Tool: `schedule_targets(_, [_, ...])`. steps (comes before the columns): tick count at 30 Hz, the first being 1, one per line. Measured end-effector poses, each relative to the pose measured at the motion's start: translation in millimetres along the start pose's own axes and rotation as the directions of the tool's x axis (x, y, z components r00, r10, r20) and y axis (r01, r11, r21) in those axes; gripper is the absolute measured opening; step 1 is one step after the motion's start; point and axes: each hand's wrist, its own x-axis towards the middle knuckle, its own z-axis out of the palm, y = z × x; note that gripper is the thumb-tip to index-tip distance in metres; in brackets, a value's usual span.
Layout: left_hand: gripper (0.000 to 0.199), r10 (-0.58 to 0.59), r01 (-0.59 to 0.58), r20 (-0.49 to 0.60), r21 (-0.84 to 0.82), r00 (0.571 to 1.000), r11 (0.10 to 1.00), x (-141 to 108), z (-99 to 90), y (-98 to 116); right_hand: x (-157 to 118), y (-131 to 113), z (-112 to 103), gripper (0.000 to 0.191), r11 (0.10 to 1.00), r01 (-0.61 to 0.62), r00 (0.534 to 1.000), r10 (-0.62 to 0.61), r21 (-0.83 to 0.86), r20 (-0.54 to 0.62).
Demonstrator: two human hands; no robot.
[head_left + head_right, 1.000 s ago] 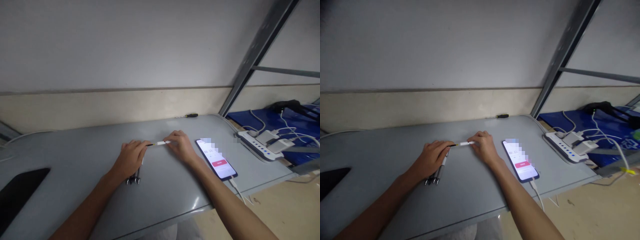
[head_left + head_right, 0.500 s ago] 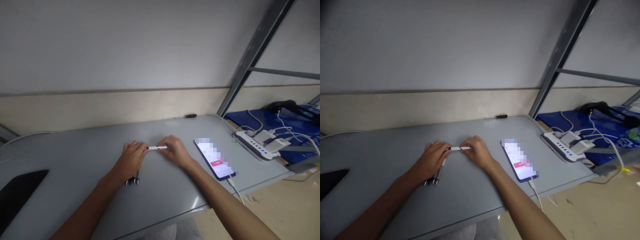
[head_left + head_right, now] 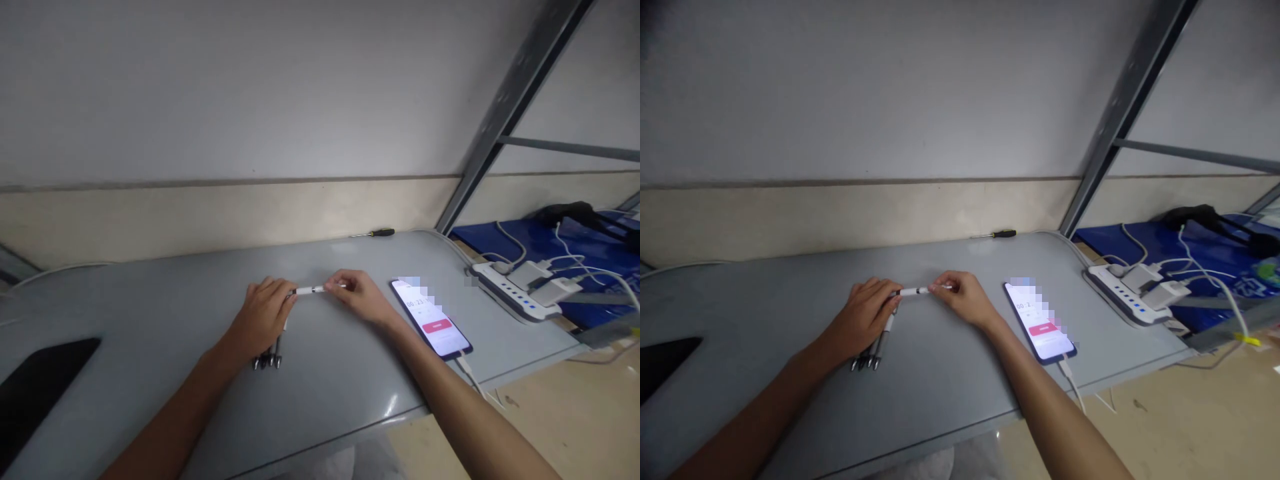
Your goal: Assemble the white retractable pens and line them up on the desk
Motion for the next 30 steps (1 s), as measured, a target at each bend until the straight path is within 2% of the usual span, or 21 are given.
schedule_targets(2, [0.028,0.003,-0.003,-0.002,-0.003,1.000,1.000,-0.3,0.2,-0.8,0.4,0.8,-0.1,0.032,1.000,-0.016,1.000,0.016,-0.023,-0.022])
schedule_targets(4, [0.030,-0.001,0.001,-0.013,0.001,1.000,1.000,-0.7,0.3,-1.6,0.5,1.3,-0.1,0.027,1.000,0.004,0.999,-0.004,0.002,-0.039])
schedule_targets(7, [0.032,0.003,-0.003,-0.025,-0.009,1.000,1.000,-1.2,0.8,-2.6,-0.2,0.5,-0.7,0.027,1.000,-0.010,1.000,0.010,0.019,-0.005])
schedule_targets(10, [0.032,0.009,-0.009,-0.028,-0.018,1.000,1.000,-1.5,1.2,-3.0,-0.6,-1.0,-1.4,0.034,0.998,-0.052,0.999,0.052,-0.027,-0.005])
schedule_targets(13, [0.031,0.002,-0.002,-0.031,-0.016,1.000,1.000,-1.7,1.2,-3.2,-0.3,-1.4,-1.8,0.027,1.000,-0.013,1.000,0.013,0.005,-0.026])
schedule_targets(15, [0.030,0.000,-0.001,-0.033,-0.019,0.999,1.000,-1.5,1.2,-3.4,0.0,-0.8,-2.0,0.028,1.000,-0.031,1.000,0.031,0.002,-0.002])
schedule_targets(17, [0.030,0.004,-0.004,-0.034,-0.015,0.999,1.000,-1.1,1.5,-3.8,0.2,-0.1,-2.0,0.035,0.998,-0.051,0.999,0.051,-0.032,0.009])
schedule_targets(21, [0.030,0.007,-0.006,-0.040,0.005,0.999,1.000,-0.6,2.5,-5.3,-0.2,0.4,-1.5,0.028,1.000,0.015,1.000,-0.015,0.004,0.000])
schedule_targets(23, [0.030,0.014,-0.014,-0.037,0.004,0.999,1.000,-0.7,2.6,-5.9,-0.4,0.3,-1.3,0.027,1.000,-0.007,1.000,0.007,-0.014,0.022])
schedule_targets(25, [0.030,0.024,-0.024,-0.022,-0.005,0.999,1.000,-0.6,2.5,-6.1,-0.5,0.1,-1.4,0.034,0.998,-0.043,0.999,0.045,-0.055,0.022])
schedule_targets(30, [0.031,0.016,-0.017,-0.020,-0.009,1.000,1.000,0.1,2.5,-6.3,-0.4,0.3,-2.4,0.027,0.999,0.020,1.000,-0.021,-0.037,-0.021])
